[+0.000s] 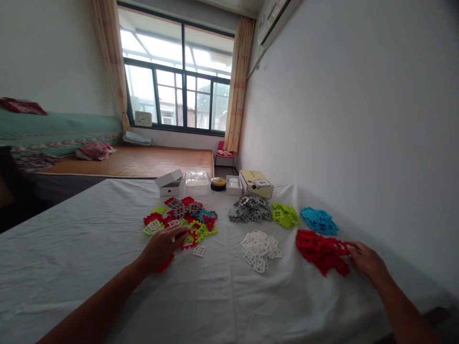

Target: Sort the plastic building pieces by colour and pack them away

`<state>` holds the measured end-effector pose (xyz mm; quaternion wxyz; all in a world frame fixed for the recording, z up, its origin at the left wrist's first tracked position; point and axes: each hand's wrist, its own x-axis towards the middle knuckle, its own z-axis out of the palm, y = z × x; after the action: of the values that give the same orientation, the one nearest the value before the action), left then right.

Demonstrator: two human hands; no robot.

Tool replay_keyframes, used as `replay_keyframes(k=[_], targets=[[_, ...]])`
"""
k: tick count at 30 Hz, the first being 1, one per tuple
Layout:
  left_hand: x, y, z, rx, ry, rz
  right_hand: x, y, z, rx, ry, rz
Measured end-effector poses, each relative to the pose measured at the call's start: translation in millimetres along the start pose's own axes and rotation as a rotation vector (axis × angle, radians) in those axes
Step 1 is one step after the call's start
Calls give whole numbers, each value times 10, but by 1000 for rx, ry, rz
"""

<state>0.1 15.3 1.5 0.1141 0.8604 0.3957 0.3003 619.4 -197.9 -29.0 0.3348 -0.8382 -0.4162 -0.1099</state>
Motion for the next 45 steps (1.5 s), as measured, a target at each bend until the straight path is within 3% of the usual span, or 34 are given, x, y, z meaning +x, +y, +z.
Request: replay_keyframes(k=[2, 4, 7, 9, 13, 15, 18, 21, 24, 28, 30, 32, 35, 38, 42, 45], targets=[[0, -5, 0, -14, -12, -12, 5, -34, 9, -119, -56, -15], [0, 5, 5, -44, -26, -23, -2, -248, -12, -219, 18, -38], [-2, 79, 16, -122, -58, -13, -108, -927, -9, -138, 125, -143], [-8, 155, 21, -176, -75, 11, -293, -1549, 62, 84, 3, -276], [-45, 283, 17, -258, -105, 57, -888, -2790, 337, 438, -458, -506], [-83, 317, 10, -303, -128, 83, -1174, -3263, 498, 501, -524, -688], [-135, 327, 2, -341, -139, 115, -1448, -3721, 707, 519, -531, -922], [-142, 286, -25, -355, -172, 100, -1526, -3891, 819, 540, -547, -999], [-112, 190, -142, -290, -238, 45, -1445, -3797, 818, 580, -542, -878], [-111, 33, -450, -113, -398, 15, -1105, -3286, 670, 594, -590, -521], [-135, -35, -594, -89, -473, 43, -854, -2877, 530, 636, -555, -385], [-159, -83, -678, -97, -553, 53, -581, -2379, 344, 660, -424, -235], [-167, -90, -690, -85, -602, 43, -219, -1541, 27, 625, -178, 45], [-148, -39, -649, -84, -599, 33, -37, -769, -203, 579, -72, 287], [-114, 15, -605, -75, -588, 44, -96, -168, -231, 486, -125, 353], [-96, 26, -563, -62, -541, 116, -163, 8, -131, 314, -176, 215]])
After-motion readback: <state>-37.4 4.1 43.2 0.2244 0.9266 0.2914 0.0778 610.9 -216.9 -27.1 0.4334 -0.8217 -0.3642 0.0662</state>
